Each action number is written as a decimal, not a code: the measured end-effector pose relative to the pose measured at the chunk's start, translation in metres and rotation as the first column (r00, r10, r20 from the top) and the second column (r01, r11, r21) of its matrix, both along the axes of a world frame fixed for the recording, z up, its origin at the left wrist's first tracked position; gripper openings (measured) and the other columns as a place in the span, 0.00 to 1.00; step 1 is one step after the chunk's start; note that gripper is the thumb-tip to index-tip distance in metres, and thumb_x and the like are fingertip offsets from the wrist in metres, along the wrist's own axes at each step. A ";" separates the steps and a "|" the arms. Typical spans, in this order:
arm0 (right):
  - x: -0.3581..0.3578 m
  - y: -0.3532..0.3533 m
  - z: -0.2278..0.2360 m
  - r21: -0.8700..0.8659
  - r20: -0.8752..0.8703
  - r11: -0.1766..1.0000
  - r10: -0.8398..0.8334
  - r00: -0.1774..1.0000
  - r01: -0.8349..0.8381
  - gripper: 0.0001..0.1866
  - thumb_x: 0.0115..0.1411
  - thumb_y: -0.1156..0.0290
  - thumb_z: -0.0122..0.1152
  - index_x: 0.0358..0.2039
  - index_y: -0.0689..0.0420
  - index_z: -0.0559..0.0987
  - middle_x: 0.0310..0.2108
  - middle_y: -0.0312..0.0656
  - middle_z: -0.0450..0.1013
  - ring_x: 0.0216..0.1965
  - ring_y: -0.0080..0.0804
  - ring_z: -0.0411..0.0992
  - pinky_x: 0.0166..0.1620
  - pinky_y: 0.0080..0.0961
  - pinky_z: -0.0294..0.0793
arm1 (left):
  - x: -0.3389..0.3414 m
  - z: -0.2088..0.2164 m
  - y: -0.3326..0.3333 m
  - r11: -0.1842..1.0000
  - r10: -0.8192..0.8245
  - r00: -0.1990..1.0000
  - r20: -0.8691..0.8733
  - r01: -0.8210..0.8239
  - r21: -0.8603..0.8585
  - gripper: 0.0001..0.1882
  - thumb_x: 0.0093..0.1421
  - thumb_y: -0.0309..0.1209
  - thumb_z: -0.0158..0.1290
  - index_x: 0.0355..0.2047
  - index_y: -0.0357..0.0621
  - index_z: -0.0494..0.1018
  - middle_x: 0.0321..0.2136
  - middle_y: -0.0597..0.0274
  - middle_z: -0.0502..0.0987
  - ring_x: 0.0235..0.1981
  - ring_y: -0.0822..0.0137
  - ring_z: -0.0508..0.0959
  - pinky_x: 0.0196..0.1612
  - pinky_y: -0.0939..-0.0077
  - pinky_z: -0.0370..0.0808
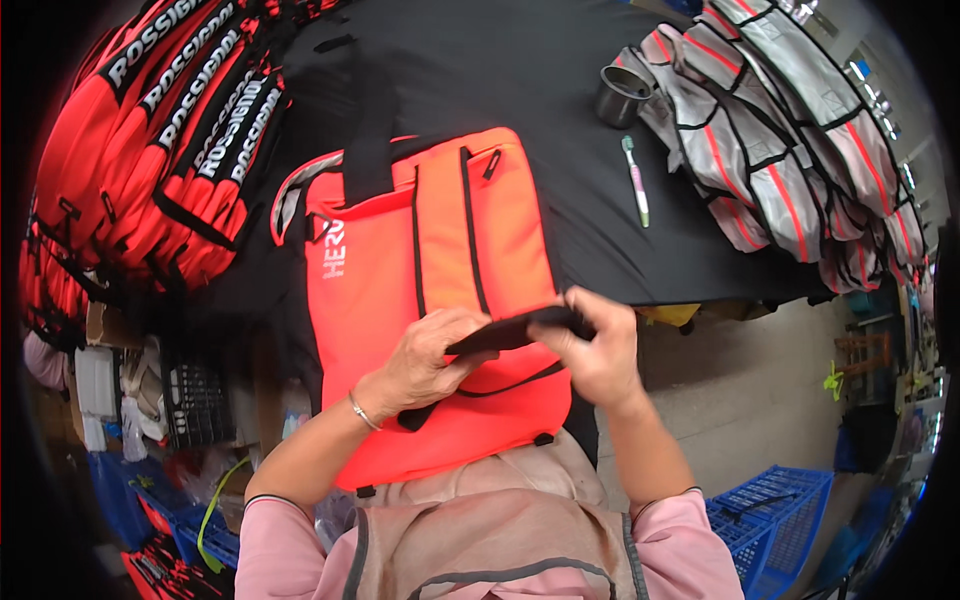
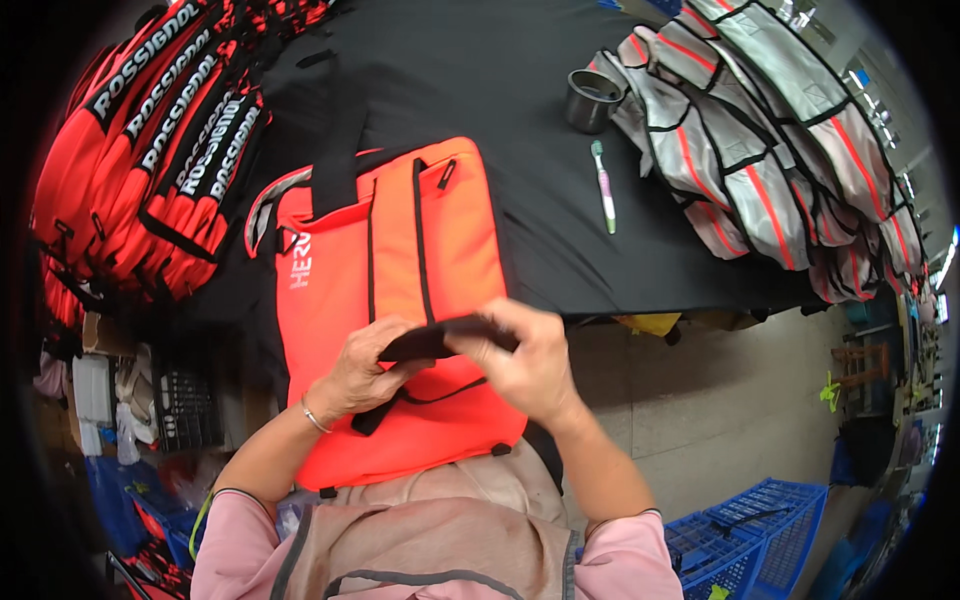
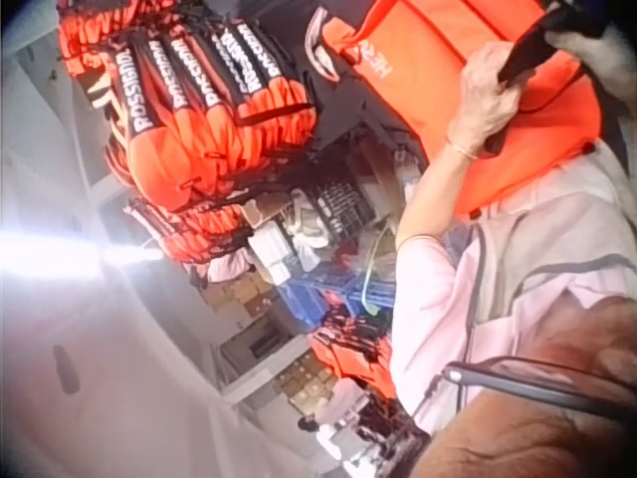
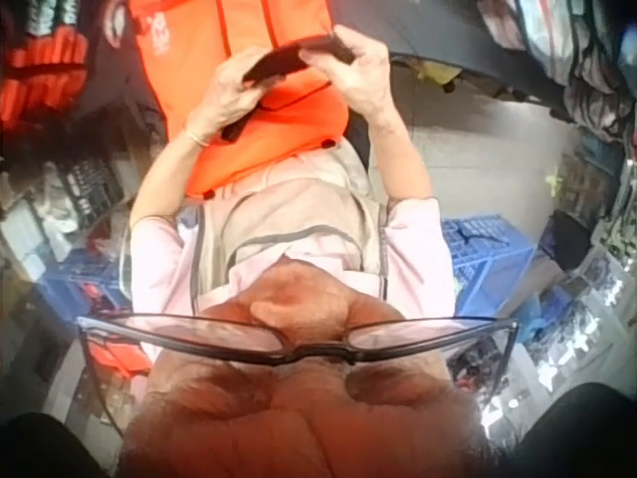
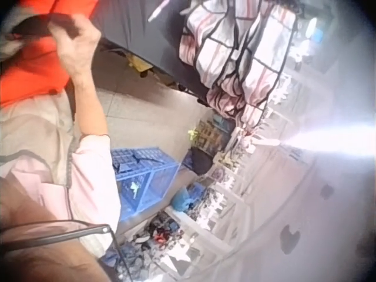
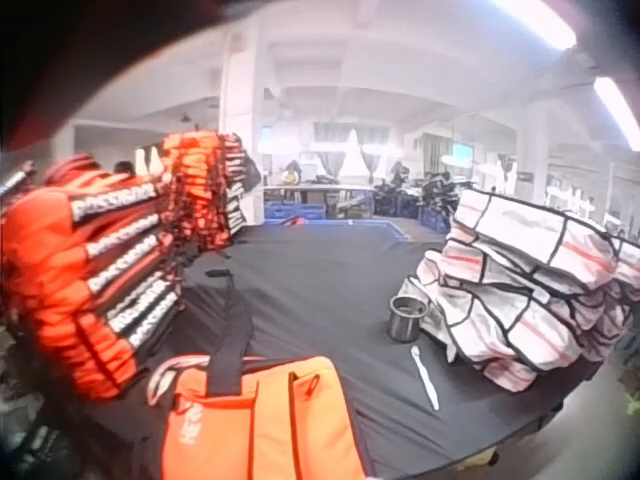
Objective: The recorder is performing assembly steps on red and black backpacks, including turning fabric inside out and inspecting straps.
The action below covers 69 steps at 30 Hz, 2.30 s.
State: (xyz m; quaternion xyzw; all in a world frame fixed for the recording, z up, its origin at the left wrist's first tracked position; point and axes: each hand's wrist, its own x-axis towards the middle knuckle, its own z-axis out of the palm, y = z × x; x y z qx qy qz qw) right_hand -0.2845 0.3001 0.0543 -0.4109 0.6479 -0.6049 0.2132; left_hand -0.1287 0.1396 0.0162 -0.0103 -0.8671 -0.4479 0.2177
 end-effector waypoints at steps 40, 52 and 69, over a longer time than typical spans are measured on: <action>-0.075 -0.088 0.000 0.033 0.069 0.973 -0.228 0.971 0.227 0.14 0.64 0.64 0.61 0.28 0.62 0.78 0.20 0.23 0.63 0.22 0.10 0.55 0.24 0.15 0.52 | 0.053 0.084 0.025 0.757 -0.057 0.794 -0.605 0.429 0.492 0.09 0.50 0.18 0.65 0.31 0.43 0.82 0.30 0.58 0.79 0.25 0.64 0.79 0.31 0.64 0.82; -0.074 -0.212 -0.037 0.502 -0.675 0.807 0.141 0.724 0.310 0.14 0.61 0.57 0.61 0.37 0.52 0.85 0.31 0.52 0.79 0.36 0.52 0.78 0.39 0.44 0.76 | 0.085 0.093 -0.023 0.940 -0.131 0.851 -0.509 0.270 0.210 0.05 0.51 0.17 0.55 0.28 0.39 0.77 0.20 0.58 0.72 0.20 0.62 0.74 0.24 0.68 0.76; -0.062 -0.253 0.007 0.561 -0.561 0.802 0.188 0.806 0.204 0.14 0.59 0.64 0.64 0.29 0.64 0.83 0.22 0.56 0.76 0.29 0.53 0.78 0.33 0.41 0.76 | -0.005 -0.069 -0.143 0.585 0.729 0.684 -0.036 -0.650 -0.486 0.16 0.58 0.34 0.58 0.46 0.45 0.76 0.45 0.60 0.78 0.52 0.59 0.74 0.68 0.46 0.52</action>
